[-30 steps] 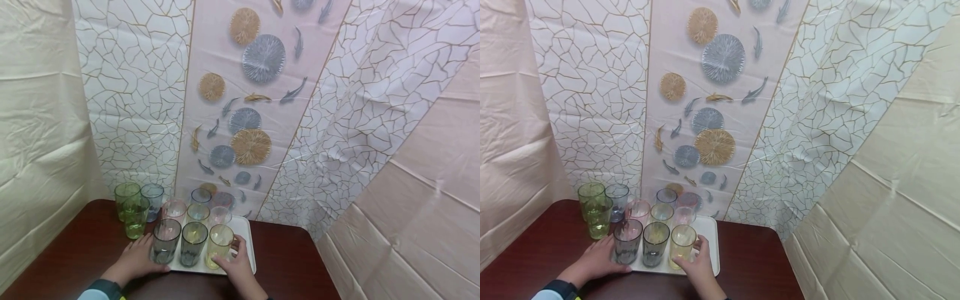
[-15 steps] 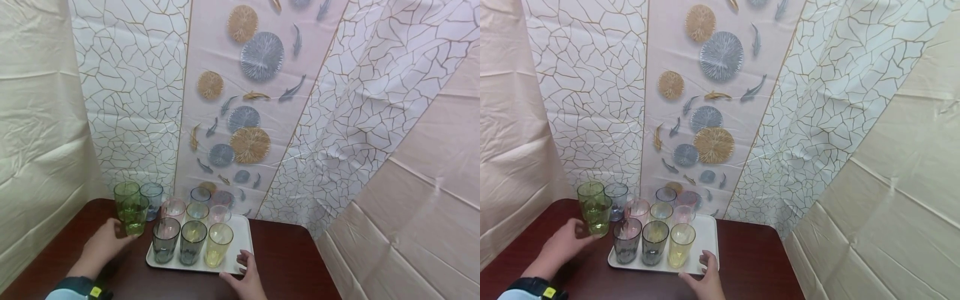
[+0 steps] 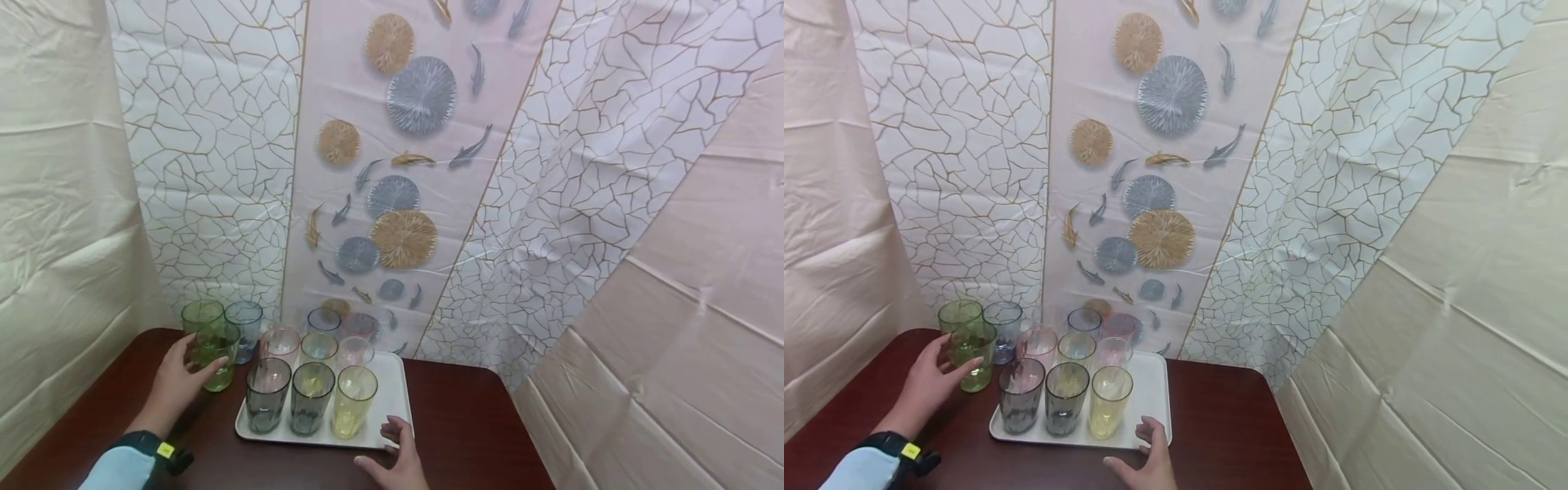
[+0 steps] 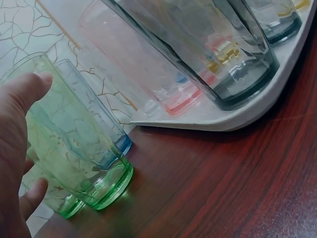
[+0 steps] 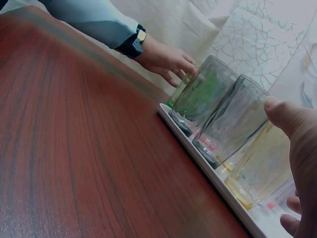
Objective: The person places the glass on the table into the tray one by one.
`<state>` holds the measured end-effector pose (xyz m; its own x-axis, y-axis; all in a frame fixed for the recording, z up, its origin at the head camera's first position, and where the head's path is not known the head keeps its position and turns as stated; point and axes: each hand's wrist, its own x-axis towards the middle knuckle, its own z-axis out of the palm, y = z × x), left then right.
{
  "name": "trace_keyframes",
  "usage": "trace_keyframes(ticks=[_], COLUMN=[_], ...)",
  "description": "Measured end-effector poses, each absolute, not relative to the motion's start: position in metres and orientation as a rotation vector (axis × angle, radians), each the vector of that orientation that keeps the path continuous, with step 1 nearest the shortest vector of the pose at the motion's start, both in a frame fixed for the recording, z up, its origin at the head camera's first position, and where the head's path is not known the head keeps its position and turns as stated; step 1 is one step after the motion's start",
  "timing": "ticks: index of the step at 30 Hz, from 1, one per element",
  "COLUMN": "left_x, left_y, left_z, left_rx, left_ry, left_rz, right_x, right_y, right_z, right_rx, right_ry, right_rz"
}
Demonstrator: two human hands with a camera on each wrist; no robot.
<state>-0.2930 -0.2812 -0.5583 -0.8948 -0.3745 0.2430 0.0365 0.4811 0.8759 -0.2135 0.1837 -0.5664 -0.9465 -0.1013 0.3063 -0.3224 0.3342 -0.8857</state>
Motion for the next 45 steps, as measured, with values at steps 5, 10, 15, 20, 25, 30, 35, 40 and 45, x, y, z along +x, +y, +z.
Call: trace_keyframes(ticks=[5, 10, 15, 20, 25, 30, 35, 40, 45], left_x=[-0.289, -0.270, -0.241, -0.210, -0.191, -0.183, -0.182, -0.183, -0.182], left_y=[-0.284, -0.287, -0.290, -0.284, -0.266, -0.237, -0.203, -0.173, -0.155], left_z=[-0.559, -0.551, -0.533, -0.512, -0.496, -0.486, -0.485, -0.483, -0.482], left_rx=[0.241, 0.191, 0.063, -0.179, -0.447, -0.599, -0.847, -0.942, -0.996], left_ry=[-2.319, -2.354, -2.384, -2.340, -2.272, -2.254, -2.174, -2.188, -2.267], left_rz=[-1.418, -1.421, -1.380, -1.366, -1.389, -1.428, -1.583, -1.619, -1.654], right_x=[-0.213, -0.213, -0.213, -0.210, -0.209, -0.210, -0.209, -0.208, -0.205], right_y=[0.186, 0.188, 0.189, 0.187, 0.178, 0.163, 0.145, 0.127, 0.118], right_z=[-0.565, -0.563, -0.560, -0.550, -0.534, -0.519, -0.508, -0.500, -0.497], right_rx=[0.391, 0.432, 0.498, 0.608, 0.793, 1.032, 1.153, 1.283, 1.396], right_ry=[-2.389, -2.368, -2.355, -2.326, -2.303, -2.237, -2.251, -2.245, -2.189], right_rz=[1.682, 1.680, 1.642, 1.634, 1.593, 1.536, 1.569, 1.579, 1.593])
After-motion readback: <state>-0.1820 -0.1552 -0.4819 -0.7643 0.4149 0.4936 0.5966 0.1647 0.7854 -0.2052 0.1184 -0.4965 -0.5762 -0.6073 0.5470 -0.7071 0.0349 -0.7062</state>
